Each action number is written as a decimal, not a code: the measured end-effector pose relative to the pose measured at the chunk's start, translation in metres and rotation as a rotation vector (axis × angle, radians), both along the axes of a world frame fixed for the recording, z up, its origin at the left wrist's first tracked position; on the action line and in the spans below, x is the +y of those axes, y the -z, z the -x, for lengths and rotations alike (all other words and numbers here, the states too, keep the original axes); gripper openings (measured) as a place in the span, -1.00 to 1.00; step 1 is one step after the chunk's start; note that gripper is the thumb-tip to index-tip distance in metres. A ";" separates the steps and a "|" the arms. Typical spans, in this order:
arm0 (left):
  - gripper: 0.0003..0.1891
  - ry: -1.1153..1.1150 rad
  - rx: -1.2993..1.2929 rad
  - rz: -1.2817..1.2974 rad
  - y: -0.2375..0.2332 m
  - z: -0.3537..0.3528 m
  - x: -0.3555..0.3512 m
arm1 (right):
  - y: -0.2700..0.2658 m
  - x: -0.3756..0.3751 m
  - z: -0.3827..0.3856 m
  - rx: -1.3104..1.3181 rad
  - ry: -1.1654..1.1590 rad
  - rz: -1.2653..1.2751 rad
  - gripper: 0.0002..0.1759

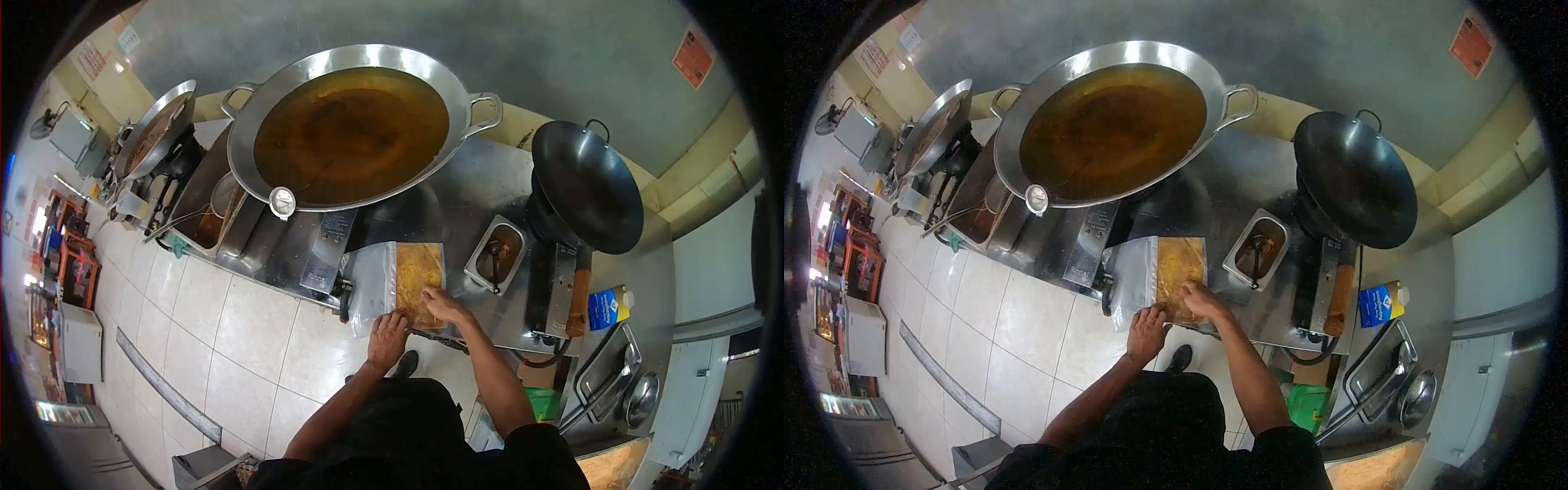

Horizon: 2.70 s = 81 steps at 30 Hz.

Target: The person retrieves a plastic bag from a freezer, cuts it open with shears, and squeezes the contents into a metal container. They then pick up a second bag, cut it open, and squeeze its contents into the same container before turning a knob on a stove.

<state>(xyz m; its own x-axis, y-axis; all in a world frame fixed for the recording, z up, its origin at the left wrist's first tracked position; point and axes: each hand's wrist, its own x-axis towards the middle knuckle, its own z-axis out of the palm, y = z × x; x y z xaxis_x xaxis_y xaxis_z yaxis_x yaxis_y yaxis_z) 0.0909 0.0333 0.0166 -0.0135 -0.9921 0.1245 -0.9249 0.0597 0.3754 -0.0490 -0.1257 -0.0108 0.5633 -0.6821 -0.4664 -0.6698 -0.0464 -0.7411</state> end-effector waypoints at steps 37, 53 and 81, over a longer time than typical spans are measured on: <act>-0.69 -0.234 0.755 -0.393 0.044 -0.060 0.345 | 0.018 0.097 0.051 -0.068 0.454 0.862 -0.51; -0.59 -1.105 1.276 0.020 0.138 -0.044 0.645 | 0.088 0.555 -0.417 -0.227 -1.386 0.176 -0.60; -0.09 -2.007 2.153 0.765 0.162 -0.504 1.046 | 0.154 1.018 -1.059 -0.244 -1.913 -0.039 -0.69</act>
<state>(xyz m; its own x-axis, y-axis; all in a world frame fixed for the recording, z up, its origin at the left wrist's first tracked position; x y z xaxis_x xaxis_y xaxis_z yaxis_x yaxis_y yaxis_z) 0.5946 1.0797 -0.1458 0.3970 0.1182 -0.9102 0.6807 0.6273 0.3783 1.0101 0.8926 -0.1648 0.4817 0.8333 -0.2712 0.3454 -0.4650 -0.8152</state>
